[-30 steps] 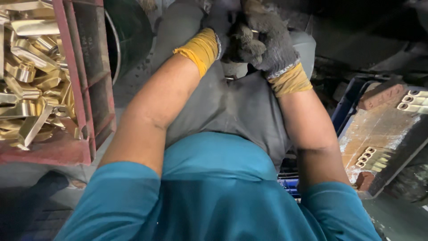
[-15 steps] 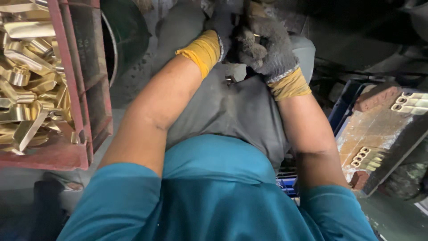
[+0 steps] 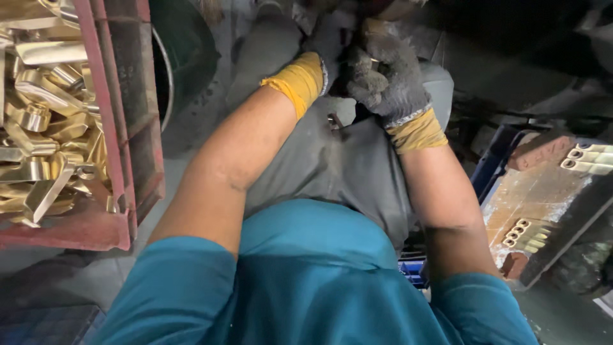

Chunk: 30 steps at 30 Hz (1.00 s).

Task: The person sits on the floor and repeatedly rubs small brass-colored metal parts with a sanding block. They pick up parts from a red bin to their left, sand them in their lap, and place the finished pieces into a blue bin to their right.

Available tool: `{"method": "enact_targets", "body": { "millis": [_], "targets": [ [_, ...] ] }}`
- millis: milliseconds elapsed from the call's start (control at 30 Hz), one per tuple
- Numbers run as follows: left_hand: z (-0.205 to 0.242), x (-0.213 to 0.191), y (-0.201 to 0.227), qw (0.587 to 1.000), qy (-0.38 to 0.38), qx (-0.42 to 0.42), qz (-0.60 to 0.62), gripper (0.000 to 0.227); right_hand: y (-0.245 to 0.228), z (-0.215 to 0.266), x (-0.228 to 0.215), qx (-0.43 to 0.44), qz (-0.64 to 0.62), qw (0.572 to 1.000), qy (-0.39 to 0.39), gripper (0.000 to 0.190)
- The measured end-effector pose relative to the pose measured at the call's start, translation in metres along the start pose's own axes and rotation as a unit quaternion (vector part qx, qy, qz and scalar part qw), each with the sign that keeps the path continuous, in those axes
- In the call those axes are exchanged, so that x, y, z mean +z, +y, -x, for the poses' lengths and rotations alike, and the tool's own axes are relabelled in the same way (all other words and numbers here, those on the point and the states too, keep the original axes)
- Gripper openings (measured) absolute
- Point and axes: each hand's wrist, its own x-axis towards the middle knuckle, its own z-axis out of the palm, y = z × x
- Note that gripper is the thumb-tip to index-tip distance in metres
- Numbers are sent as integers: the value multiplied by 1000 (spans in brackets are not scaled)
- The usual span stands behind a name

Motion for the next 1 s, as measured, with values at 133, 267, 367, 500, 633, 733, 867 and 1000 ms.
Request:
{"method": "enact_targets", "body": {
  "millis": [133, 267, 367, 500, 633, 733, 867, 1000],
  "targets": [
    [-2, -5, 2, 999, -8, -38, 24, 32, 0, -3, 15, -183, 371, 910, -23, 8],
    [-41, -31, -15, 985, -38, 146, -78, 18, 0, 3, 11, -203, 345, 916, -13, 10],
    [-47, -32, -18, 985, -24, 121, -117, 21, 1, 9, -3, -139, 326, 935, -7, 15],
    [-34, -26, -5, 979, 7, 100, -175, 25, -2, -2, 7, -87, 213, 973, -35, 11],
    [-16, -26, 15, 961, 23, 118, -249, 30, -9, -6, 44, -281, 557, 775, -104, 24],
    [15, -37, 31, 934, 45, 137, -327, 34, -3, -5, 67, 31, 103, 993, -56, 23],
    [72, -47, 65, 829, 73, 184, -523, 38, 21, 42, 94, -49, 437, 898, -30, 42],
    [153, -58, 99, 505, 193, 291, -789, 43, 44, 84, 98, -104, 465, 876, -78, 46]
  ]
}}
